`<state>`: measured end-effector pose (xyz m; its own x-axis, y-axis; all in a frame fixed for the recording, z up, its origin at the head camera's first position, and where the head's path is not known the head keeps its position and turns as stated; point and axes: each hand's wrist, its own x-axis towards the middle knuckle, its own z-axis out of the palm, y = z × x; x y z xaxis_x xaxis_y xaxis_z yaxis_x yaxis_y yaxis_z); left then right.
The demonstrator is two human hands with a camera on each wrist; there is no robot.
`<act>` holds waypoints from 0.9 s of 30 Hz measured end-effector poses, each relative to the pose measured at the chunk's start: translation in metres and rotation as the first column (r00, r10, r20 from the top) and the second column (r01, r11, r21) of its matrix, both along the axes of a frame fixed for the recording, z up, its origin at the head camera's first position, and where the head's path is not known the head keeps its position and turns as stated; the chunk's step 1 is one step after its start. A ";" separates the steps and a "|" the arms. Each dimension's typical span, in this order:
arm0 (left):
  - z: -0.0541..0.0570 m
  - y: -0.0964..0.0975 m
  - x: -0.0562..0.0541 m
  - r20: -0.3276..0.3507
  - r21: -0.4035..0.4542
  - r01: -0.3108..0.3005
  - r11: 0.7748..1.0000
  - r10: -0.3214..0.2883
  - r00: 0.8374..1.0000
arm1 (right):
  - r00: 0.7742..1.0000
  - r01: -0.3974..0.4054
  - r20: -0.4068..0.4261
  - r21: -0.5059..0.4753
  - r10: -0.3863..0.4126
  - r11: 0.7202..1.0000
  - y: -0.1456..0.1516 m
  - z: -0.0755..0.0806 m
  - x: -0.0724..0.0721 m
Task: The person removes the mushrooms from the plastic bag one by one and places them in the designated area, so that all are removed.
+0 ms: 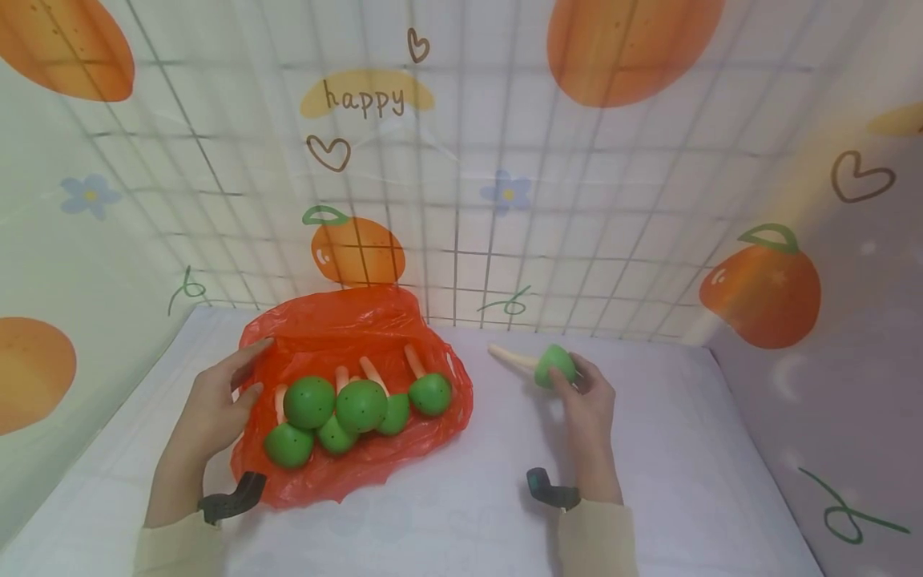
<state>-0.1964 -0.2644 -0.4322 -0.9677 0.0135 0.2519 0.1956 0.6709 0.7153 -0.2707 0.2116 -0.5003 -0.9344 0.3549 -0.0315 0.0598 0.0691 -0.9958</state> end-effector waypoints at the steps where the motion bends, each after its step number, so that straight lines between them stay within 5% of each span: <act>1: 0.000 0.000 0.000 0.001 0.001 -0.001 1.000 0.001 1.000 | 1.000 -0.001 0.011 0.008 0.001 1.000 0.001 -0.001 0.000; 8: 0.001 -0.001 0.001 -0.001 0.010 0.000 1.000 0.000 1.000 | 0.996 -0.005 0.092 -0.002 0.005 1.000 0.006 -0.009 -0.004; 27: 0.002 -0.001 0.002 0.015 0.020 0.002 1.000 -0.002 1.000 | 0.993 -0.057 0.104 0.010 0.056 0.998 0.013 -0.013 -0.003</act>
